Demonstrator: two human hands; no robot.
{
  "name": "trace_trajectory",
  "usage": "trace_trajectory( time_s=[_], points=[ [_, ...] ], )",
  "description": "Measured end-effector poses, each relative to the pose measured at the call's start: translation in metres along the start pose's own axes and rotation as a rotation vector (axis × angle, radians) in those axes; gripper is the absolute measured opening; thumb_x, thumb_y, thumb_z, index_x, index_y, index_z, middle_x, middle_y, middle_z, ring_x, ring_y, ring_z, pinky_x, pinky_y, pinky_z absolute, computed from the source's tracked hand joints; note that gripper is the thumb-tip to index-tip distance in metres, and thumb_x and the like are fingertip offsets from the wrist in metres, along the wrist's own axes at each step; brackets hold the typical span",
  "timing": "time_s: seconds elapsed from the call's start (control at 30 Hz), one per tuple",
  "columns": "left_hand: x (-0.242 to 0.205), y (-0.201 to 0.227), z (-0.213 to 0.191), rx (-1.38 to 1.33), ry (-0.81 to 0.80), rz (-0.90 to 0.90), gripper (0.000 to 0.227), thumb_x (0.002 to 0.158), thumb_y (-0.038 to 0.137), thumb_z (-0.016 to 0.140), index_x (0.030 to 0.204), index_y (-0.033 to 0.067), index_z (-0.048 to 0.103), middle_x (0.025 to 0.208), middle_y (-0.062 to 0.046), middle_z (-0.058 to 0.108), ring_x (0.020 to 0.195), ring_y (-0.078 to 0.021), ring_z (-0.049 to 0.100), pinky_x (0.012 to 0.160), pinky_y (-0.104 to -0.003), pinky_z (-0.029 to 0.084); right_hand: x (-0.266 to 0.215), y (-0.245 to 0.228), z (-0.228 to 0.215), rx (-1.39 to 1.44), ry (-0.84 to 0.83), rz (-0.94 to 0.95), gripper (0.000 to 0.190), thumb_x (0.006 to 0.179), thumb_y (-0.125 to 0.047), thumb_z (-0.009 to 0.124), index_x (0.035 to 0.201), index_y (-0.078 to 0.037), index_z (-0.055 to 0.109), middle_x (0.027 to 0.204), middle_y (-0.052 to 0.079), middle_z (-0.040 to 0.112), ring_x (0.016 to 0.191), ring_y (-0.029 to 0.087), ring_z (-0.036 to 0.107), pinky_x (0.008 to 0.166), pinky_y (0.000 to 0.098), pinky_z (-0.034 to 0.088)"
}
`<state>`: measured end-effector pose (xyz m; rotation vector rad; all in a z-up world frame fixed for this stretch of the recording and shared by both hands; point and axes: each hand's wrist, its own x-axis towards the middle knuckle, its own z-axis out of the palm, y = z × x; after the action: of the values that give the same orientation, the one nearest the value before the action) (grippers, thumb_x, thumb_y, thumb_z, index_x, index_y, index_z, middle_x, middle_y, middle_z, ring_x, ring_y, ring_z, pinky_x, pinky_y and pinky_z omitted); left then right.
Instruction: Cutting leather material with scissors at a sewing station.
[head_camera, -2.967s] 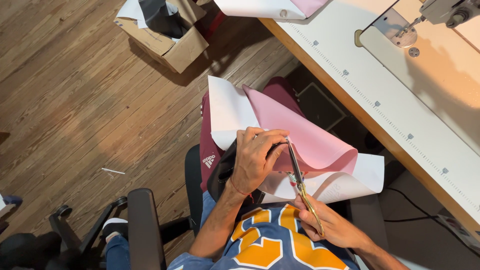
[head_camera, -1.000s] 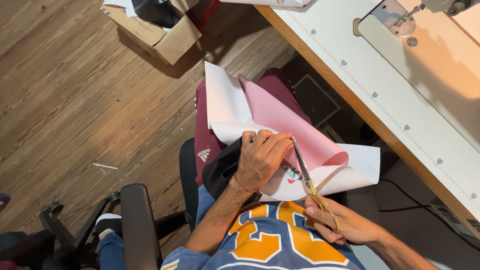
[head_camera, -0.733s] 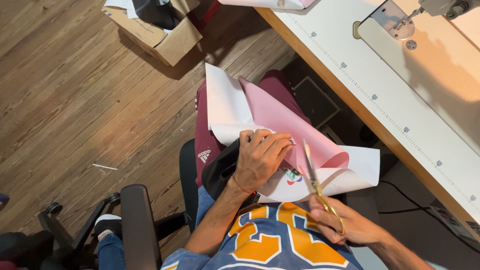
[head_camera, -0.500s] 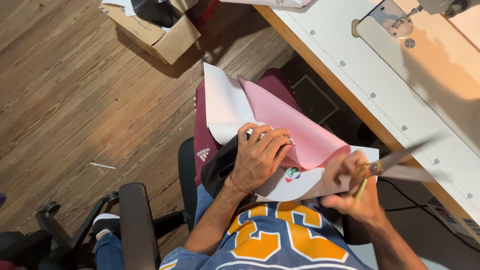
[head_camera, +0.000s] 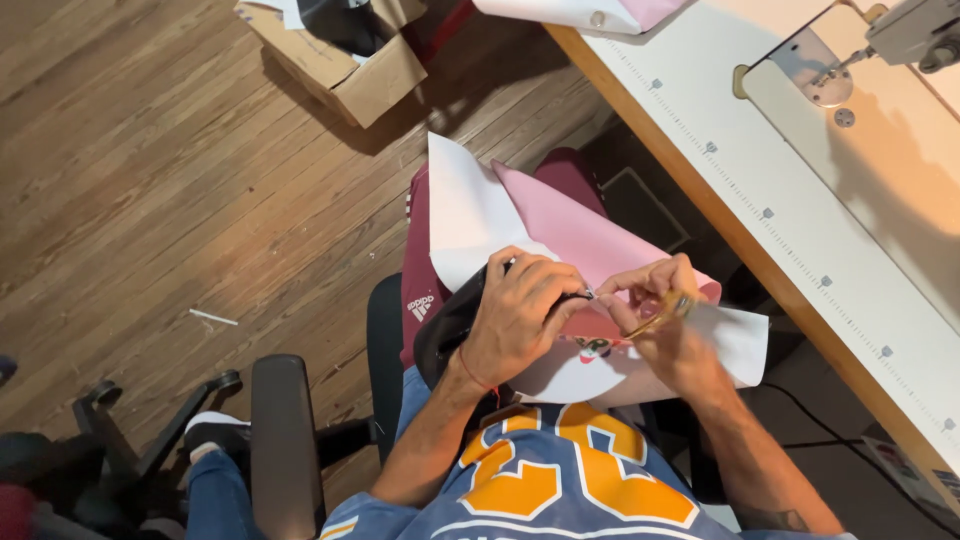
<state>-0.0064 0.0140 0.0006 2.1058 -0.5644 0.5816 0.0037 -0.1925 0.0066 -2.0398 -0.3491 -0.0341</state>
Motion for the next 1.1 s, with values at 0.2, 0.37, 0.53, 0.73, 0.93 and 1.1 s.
trace_trajectory(
  time_s=[0.2, 0.37, 0.53, 0.73, 0.93, 1.1],
  points=[
    [0.0, -0.007, -0.004, -0.21, -0.008, -0.084, 0.011, 0.102, 0.023, 0.072, 0.102, 0.0131, 0.069, 0.103, 0.001, 0.072, 0.102, -0.0213, 0.067, 0.113, -0.044, 0.036, 0.011, 0.0, -0.005, 0.372, -0.11, 0.37, 0.054, 0.091, 0.0, 0.077, 0.099, -0.018, 0.026, 0.09, 0.011, 0.076, 0.078, 0.007, 0.051, 0.065, 0.0144, 0.042],
    [-0.002, -0.004, 0.003, -0.121, 0.104, -0.014, 0.022, 0.091, 0.027, 0.084, 0.097, 0.0112, 0.069, 0.101, -0.002, 0.073, 0.101, -0.0221, 0.07, 0.115, -0.049, 0.037, 0.009, -0.003, -0.002, 0.371, -0.088, 0.299, 0.056, 0.09, -0.001, 0.078, 0.099, -0.019, 0.026, 0.087, 0.011, 0.076, 0.074, 0.007, 0.048, 0.06, 0.0136, 0.042],
    [-0.001, -0.007, 0.006, -0.097, 0.166, -0.031, 0.017, 0.089, 0.021, 0.086, 0.094, 0.0126, 0.072, 0.092, 0.001, 0.074, 0.089, -0.0199, 0.073, 0.103, -0.041, 0.052, 0.008, -0.005, 0.0, 0.257, -0.05, 0.192, 0.055, 0.091, -0.002, 0.08, 0.096, -0.016, 0.026, 0.084, 0.015, 0.076, 0.069, 0.012, 0.045, 0.054, 0.0144, 0.043],
    [0.005, -0.016, 0.001, -0.123, 0.109, -0.14, 0.015, 0.092, 0.024, 0.082, 0.092, 0.0142, 0.072, 0.079, 0.001, 0.071, 0.077, -0.0199, 0.073, 0.091, -0.034, 0.054, -0.046, 0.023, -0.023, 0.574, -0.079, 0.133, 0.038, 0.099, -0.009, 0.065, 0.099, -0.016, 0.027, 0.055, 0.012, 0.063, 0.047, 0.01, 0.047, 0.04, 0.0149, 0.036],
    [0.011, -0.02, 0.004, -0.171, -0.045, -0.208, 0.015, 0.086, 0.016, 0.076, 0.096, 0.0098, 0.066, 0.081, 0.002, 0.072, 0.068, -0.014, 0.058, 0.099, -0.034, 0.035, -0.107, 0.046, -0.016, 0.833, -0.721, 0.503, 0.054, 0.104, -0.064, 0.03, 0.106, -0.011, 0.036, 0.05, -0.001, 0.048, 0.037, 0.01, 0.033, 0.036, 0.0253, 0.026],
    [0.008, -0.023, 0.014, -0.146, -0.074, -0.22, 0.015, 0.086, 0.015, 0.078, 0.095, 0.0101, 0.067, 0.079, 0.003, 0.071, 0.07, -0.0138, 0.06, 0.102, -0.035, 0.034, -0.122, 0.044, -0.01, 0.77, -0.683, 0.668, 0.053, 0.103, -0.06, 0.04, 0.11, -0.008, 0.042, 0.056, -0.002, 0.033, 0.045, 0.011, 0.031, 0.045, 0.0261, 0.021]
  ],
)
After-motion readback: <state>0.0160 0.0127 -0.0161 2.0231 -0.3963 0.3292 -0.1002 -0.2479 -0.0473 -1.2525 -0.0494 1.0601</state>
